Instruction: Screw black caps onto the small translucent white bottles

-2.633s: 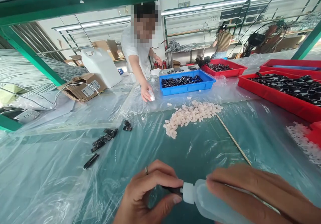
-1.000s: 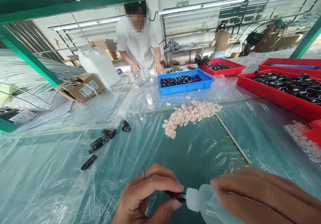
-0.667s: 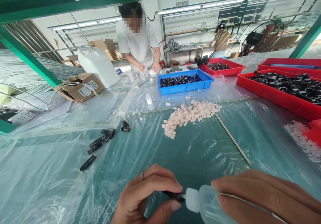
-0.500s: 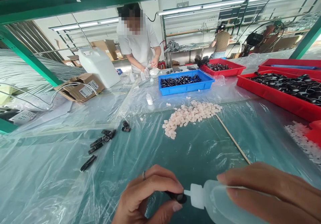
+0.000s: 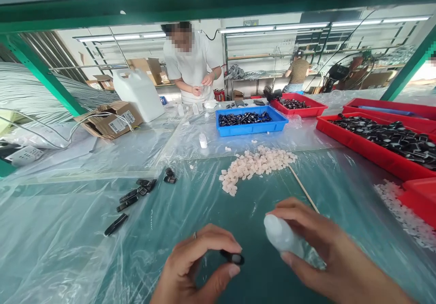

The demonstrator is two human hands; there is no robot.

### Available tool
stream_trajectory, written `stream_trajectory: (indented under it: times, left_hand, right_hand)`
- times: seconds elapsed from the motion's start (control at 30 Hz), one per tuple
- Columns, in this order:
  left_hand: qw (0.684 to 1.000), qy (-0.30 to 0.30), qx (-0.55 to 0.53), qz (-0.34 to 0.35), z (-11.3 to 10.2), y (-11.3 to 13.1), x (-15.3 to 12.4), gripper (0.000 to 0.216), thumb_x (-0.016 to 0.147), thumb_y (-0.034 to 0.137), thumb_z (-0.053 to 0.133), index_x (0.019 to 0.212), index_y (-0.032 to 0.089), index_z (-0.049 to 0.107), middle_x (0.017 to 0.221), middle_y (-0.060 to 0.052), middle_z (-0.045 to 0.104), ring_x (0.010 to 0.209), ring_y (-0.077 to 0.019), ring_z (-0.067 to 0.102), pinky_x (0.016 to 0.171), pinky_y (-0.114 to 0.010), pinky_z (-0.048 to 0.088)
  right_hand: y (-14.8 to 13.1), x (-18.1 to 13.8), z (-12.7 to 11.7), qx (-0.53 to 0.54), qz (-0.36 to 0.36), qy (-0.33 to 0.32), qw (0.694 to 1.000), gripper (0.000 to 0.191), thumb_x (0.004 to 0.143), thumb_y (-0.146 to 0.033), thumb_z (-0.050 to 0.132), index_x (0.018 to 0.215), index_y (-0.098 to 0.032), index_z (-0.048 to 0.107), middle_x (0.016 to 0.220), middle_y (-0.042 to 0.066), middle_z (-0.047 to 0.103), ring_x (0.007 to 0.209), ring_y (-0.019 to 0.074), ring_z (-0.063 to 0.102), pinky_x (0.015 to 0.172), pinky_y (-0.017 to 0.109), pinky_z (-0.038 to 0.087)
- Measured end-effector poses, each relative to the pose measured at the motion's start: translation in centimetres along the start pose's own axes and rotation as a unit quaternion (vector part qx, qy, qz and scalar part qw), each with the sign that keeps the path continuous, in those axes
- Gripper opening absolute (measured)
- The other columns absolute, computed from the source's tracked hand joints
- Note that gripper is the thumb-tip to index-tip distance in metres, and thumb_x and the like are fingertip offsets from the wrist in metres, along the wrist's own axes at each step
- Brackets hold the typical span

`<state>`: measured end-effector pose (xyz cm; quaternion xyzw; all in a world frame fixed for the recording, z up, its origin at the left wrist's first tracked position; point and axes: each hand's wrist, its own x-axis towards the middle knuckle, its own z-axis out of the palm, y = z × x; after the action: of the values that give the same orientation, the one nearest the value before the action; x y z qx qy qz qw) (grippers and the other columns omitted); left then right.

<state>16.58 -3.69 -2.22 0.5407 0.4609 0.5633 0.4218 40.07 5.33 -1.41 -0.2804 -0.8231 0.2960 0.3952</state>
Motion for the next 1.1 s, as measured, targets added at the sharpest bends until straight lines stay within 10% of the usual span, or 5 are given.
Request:
stream_trajectory:
  times: [0.23, 0.37, 0.7, 0.97, 1.1]
  left_hand:
    - [1.0, 0.001, -0.008, -0.013, -0.9, -0.6, 1.0, 0.008, 0.095, 0.031, 0.08, 0.098, 0.038, 0.083, 0.096, 0.003, 0.075, 0.09, -0.0149, 0.069, 0.081, -0.018, 0.054]
    - [1.0, 0.009, -0.008, -0.02, -1.1, -0.3, 1.1, 0.017, 0.095, 0.022, 0.075, 0.096, 0.037, 0.081, 0.096, 0.003, 0.074, 0.091, -0.0168, 0.069, 0.081, -0.019, 0.055]
    - [0.999, 0.006, 0.032, 0.029, -1.6, -0.1, 1.6, 0.012, 0.091, 0.015, 0.072, 0.096, 0.024, 0.079, 0.093, -0.001, 0.075, 0.09, -0.0191, 0.071, 0.084, -0.024, 0.055]
    - [0.998, -0.003, -0.043, 0.035, -0.2, -1.3, 0.8, 0.026, 0.104, 0.045, 0.063, 0.096, 0.021, 0.069, 0.084, 0.0, 0.06, 0.069, -0.0159, 0.061, 0.062, -0.024, 0.058]
    - [0.996, -0.006, -0.067, 0.054, 0.3, -1.4, 0.1, 0.028, 0.104, 0.049, 0.065, 0.095, 0.022, 0.069, 0.082, 0.001, 0.064, 0.066, -0.0128, 0.064, 0.065, -0.02, 0.057]
  right_hand:
    - [2.3, -0.6, 1.0, 0.101, 0.156, -0.157, 0.97, 0.04, 0.08, -0.019, 0.079, 0.115, -0.029, 0.063, 0.112, 0.0, 0.071, 0.112, 0.0198, 0.074, 0.103, 0.031, 0.059]
    - [3.6, 2.6, -0.6, 0.143, 0.103, -0.188, 0.966, 0.054, 0.096, -0.057, 0.07, 0.14, -0.028, 0.058, 0.13, 0.01, 0.07, 0.124, 0.0265, 0.071, 0.101, 0.041, 0.061]
    - [7.1, 9.9, 6.1, -0.095, -0.07, -0.121, 0.986, 0.025, 0.107, -0.043, 0.063, 0.1, -0.02, 0.07, 0.095, 0.003, 0.072, 0.078, 0.0141, 0.066, 0.073, 0.03, 0.06]
    - [0.1, 6.6, 0.6, -0.095, -0.036, -0.013, 0.995, 0.016, 0.109, -0.033, 0.059, 0.109, -0.022, 0.071, 0.09, 0.0, 0.076, 0.068, 0.0126, 0.073, 0.058, 0.019, 0.059]
    - [-4.4, 2.9, 1.8, -0.086, -0.098, 0.013, 0.991, 0.011, 0.101, -0.02, 0.069, 0.106, -0.03, 0.069, 0.093, -0.005, 0.077, 0.071, 0.0091, 0.071, 0.068, 0.016, 0.058]
